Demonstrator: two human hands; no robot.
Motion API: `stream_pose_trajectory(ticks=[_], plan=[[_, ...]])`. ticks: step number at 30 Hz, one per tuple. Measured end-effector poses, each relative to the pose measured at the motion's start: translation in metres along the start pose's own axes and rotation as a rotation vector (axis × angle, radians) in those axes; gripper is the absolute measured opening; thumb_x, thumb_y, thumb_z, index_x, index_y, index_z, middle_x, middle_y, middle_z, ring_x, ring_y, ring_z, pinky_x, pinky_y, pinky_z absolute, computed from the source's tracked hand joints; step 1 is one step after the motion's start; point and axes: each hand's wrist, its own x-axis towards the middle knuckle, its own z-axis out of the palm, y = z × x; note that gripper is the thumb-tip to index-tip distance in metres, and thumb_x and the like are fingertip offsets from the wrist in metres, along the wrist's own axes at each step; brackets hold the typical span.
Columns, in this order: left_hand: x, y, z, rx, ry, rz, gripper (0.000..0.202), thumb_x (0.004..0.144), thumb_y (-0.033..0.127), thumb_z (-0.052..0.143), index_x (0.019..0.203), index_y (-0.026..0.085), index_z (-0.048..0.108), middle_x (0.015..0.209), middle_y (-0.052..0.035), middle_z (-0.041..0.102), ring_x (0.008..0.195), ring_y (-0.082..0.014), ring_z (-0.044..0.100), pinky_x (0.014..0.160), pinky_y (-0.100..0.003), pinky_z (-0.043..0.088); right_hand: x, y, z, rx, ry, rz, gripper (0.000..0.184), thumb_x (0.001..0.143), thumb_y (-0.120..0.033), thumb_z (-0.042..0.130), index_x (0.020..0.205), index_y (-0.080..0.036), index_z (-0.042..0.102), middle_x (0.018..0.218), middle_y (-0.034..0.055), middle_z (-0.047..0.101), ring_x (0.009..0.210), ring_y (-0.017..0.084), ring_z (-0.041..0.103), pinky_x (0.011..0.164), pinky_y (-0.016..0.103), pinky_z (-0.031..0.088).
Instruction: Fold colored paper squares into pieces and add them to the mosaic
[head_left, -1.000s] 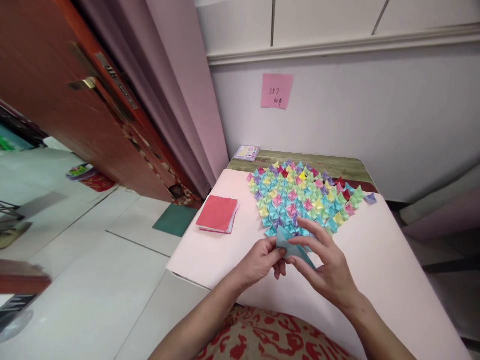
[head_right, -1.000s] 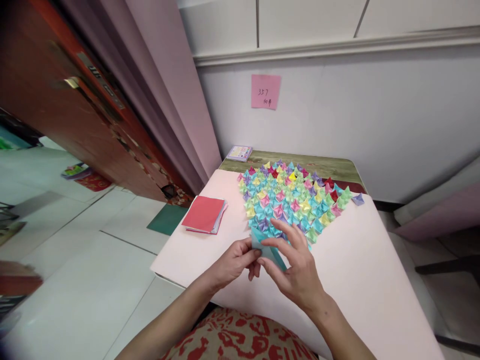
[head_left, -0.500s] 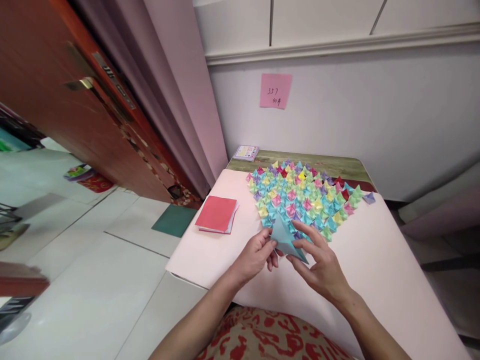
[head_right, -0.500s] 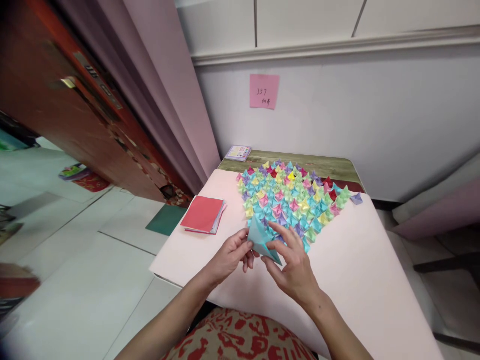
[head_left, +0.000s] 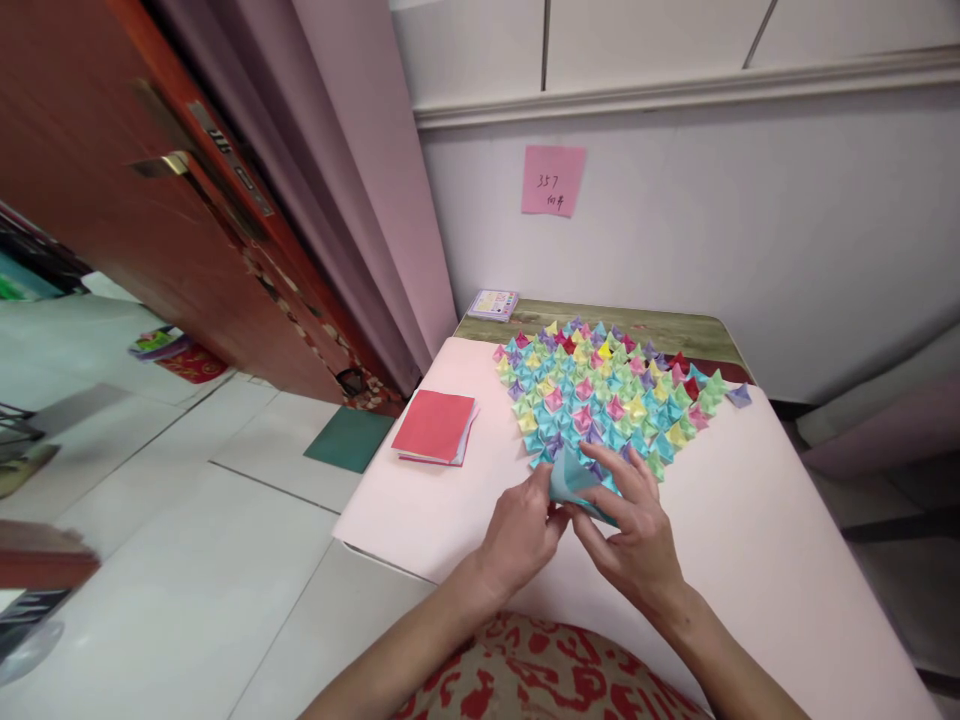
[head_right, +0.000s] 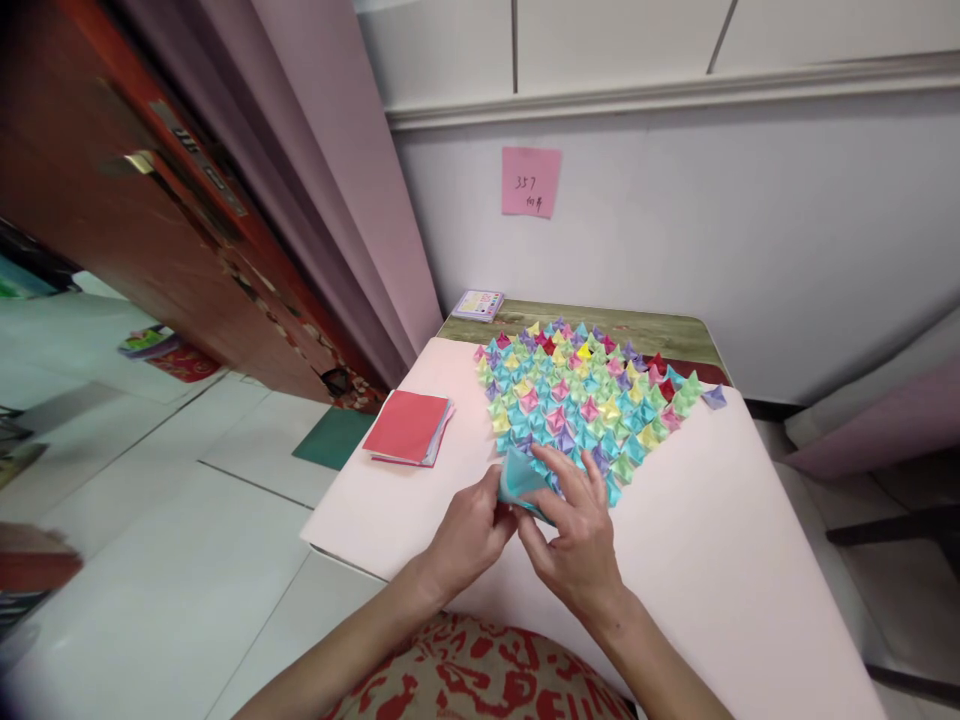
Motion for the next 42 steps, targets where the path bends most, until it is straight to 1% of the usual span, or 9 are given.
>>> stream_pose_trajectory(ticks=[10,13,16,19,22,27,31,37,42], plan=[[-0.004,-0.006,0.002,-0.047,-0.013,0.093,0.029,0.079,0.007,0.047,0.104,0.020,0.055,0.095,-0.0071,0.068,0.087,-0.0237,0.065,0.071,-0.030,0.045,0.006,-0.005,-0.009,0.025,-0.019,-0.012,0.011,0.079,-0.017,0.067,0.086,-0.026,0.067,0.139,0.0082,0.054,0.130,0.035,0.049,0.112,0.065,0.021],[-0.003,-0.006,0.002,-0.363,-0.045,0.003,0.016,0.089,0.025,0.049,0.090,0.018,0.064,0.079,-0.0053,0.068,0.066,-0.0178,0.063,0.062,-0.027,0.046,0.010,-0.003,-0.016,0.175,0.012,0.158,0.029,0.080,-0.027,0.073,0.108,-0.028,0.065,0.139,0.0101,0.054,0.128,0.033,0.052,0.109,0.058,0.034],[0.000,-0.003,0.005,-0.768,-0.164,-0.178,0.046,0.092,0.049,0.045,0.074,0.013,0.067,0.066,-0.0078,0.068,0.045,-0.0125,0.055,0.046,-0.024,0.042,0.014,0.002,-0.017,0.478,-0.064,0.486,0.058,0.078,-0.040,0.075,0.130,-0.028,0.054,0.132,0.0115,0.059,0.116,0.029,0.060,0.095,0.046,0.051],[0.003,-0.001,0.008,-1.030,-0.286,-0.258,0.052,0.086,0.059,0.052,0.081,0.009,0.069,0.070,-0.0127,0.072,0.043,-0.0130,0.057,0.040,-0.023,0.041,0.015,0.008,-0.010,0.804,-0.235,0.730,0.035,0.082,-0.048,0.070,0.105,-0.021,0.067,0.094,0.0069,0.071,0.085,0.022,0.068,0.075,0.034,0.056],[0.005,-0.003,0.011,-1.079,-0.308,-0.295,0.052,0.081,0.058,0.062,0.093,0.008,0.070,0.072,-0.0127,0.072,0.049,-0.0143,0.061,0.041,-0.022,0.044,0.015,0.013,-0.002,0.865,-0.249,0.820,0.036,0.080,-0.051,0.070,0.069,-0.017,0.065,0.061,0.0008,0.061,0.059,0.014,0.057,0.057,0.025,0.048],[0.010,-0.007,0.008,-1.085,-0.013,-0.348,0.043,0.066,0.043,0.082,0.095,0.011,0.073,0.087,-0.0098,0.072,0.076,-0.0182,0.065,0.050,-0.022,0.054,0.011,0.017,0.002,0.610,-0.189,0.742,0.035,0.081,-0.050,0.069,0.068,-0.017,0.066,0.059,0.0001,0.059,0.054,0.013,0.051,0.050,0.024,0.041],[0.014,-0.002,0.007,-1.270,0.056,-0.416,0.042,0.065,0.035,0.084,0.099,0.012,0.074,0.095,-0.0094,0.072,0.075,-0.0165,0.066,0.055,-0.024,0.057,0.009,0.015,0.000,0.374,-0.135,0.576,0.028,0.085,-0.043,0.065,0.071,-0.019,0.068,0.060,-0.0001,0.061,0.053,0.014,0.055,0.049,0.025,0.044],[0.014,0.006,0.013,-1.314,0.166,-0.378,0.038,0.065,0.030,0.086,0.096,0.013,0.074,0.095,-0.0089,0.075,0.085,-0.0196,0.069,0.079,-0.033,0.058,0.013,0.014,-0.004,0.252,0.050,0.363,0.040,0.085,-0.035,0.067,0.123,-0.025,0.062,0.114,0.0086,0.067,0.089,0.022,0.068,0.077,0.038,0.058],[0.012,0.011,0.014,-1.319,0.150,-0.333,0.036,0.068,0.031,0.084,0.097,0.012,0.074,0.093,-0.0091,0.075,0.083,-0.0196,0.069,0.085,-0.037,0.056,0.019,0.011,-0.010,0.157,0.109,0.221,0.034,0.085,-0.028,0.068,0.119,-0.028,0.065,0.127,0.0094,0.060,0.117,0.028,0.059,0.096,0.046,0.052]])
